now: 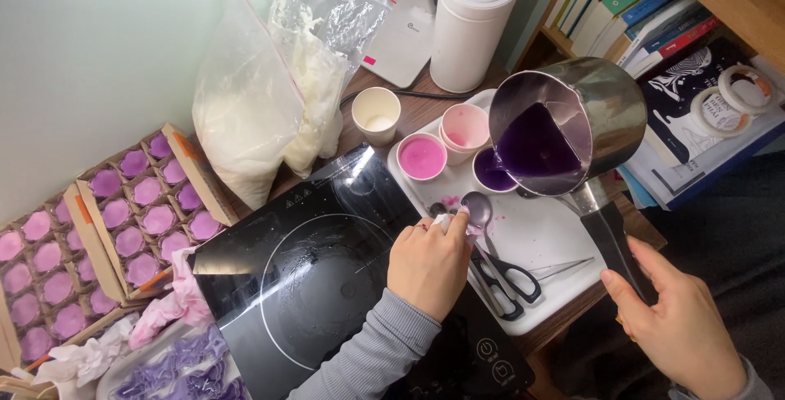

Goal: The person stirs purple melted wax in a saucepan on a portable induction cooker, then pours the wax into paper cups, refilling one cup. They then open a large white jar of white wax granules and spoon several scoops of the granules into the saucepan before closing the jar.

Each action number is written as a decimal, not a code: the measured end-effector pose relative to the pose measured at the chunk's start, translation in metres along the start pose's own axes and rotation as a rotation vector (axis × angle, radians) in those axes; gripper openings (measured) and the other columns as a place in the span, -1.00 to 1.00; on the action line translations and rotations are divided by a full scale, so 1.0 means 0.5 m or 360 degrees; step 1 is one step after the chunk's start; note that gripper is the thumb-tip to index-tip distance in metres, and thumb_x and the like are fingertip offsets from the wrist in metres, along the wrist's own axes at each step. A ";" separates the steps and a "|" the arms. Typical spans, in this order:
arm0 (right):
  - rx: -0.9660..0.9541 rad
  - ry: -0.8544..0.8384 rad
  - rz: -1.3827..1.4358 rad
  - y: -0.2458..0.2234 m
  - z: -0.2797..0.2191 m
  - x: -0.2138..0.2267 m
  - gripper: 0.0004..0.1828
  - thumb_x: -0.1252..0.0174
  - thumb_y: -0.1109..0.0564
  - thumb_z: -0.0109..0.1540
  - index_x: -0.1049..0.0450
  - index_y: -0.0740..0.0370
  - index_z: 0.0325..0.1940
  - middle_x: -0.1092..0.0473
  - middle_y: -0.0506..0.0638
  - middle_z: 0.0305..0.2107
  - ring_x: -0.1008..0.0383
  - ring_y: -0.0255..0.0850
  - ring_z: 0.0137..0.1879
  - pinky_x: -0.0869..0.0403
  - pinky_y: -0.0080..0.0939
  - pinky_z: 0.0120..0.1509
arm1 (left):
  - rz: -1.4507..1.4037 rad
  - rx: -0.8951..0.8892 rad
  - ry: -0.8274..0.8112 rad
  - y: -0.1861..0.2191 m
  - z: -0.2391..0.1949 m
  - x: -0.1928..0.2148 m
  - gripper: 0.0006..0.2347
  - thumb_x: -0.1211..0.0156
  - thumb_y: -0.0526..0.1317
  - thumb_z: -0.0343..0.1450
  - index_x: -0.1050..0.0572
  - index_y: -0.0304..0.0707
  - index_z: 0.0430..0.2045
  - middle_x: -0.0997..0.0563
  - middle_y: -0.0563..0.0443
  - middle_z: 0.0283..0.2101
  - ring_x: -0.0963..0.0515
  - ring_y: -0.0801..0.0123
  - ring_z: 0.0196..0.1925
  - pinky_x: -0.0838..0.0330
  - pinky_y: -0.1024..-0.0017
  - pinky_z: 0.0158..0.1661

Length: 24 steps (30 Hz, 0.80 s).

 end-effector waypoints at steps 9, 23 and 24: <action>-0.0030 0.0002 -0.0121 -0.017 -0.005 0.001 -0.38 -0.18 0.09 0.30 -0.36 0.19 0.46 -0.37 0.04 -0.62 -0.41 -0.22 -0.65 -0.40 -0.21 -0.63 | -0.0008 0.0007 0.0024 -0.003 0.003 0.008 -0.67 -0.31 -0.20 0.33 -0.52 -0.34 -0.05 -0.65 -0.06 -0.37 -0.63 0.19 -0.24 -0.45 0.32 -0.27; 0.0080 -0.0003 0.0218 0.000 -0.013 -0.009 -0.44 -0.17 0.15 0.30 -0.40 0.26 0.41 -0.34 0.02 -0.63 -0.30 -0.29 -0.64 -0.33 -0.26 -0.63 | -0.0036 0.0014 0.0105 -0.008 -0.003 0.017 -0.71 -0.29 -0.22 0.34 -0.54 -0.31 -0.09 -0.66 -0.04 -0.33 -0.64 0.17 -0.23 -0.45 0.31 -0.28; 0.0088 -0.0017 0.0364 0.009 -0.013 -0.011 -0.48 -0.17 0.16 0.31 -0.43 0.27 0.38 -0.35 0.02 -0.65 -0.29 -0.30 -0.63 -0.32 -0.27 -0.61 | -0.0045 0.0028 0.0109 -0.010 -0.003 0.018 -0.72 -0.29 -0.23 0.34 -0.54 -0.31 -0.10 -0.66 -0.03 -0.32 -0.63 0.17 -0.24 -0.45 0.31 -0.28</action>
Point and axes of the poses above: each hand's wrist, its own z-axis towards the middle knuckle, its own x-axis out of the back of the hand, y = z × x, the point moved 2 cm from there along z, towards the middle knuckle
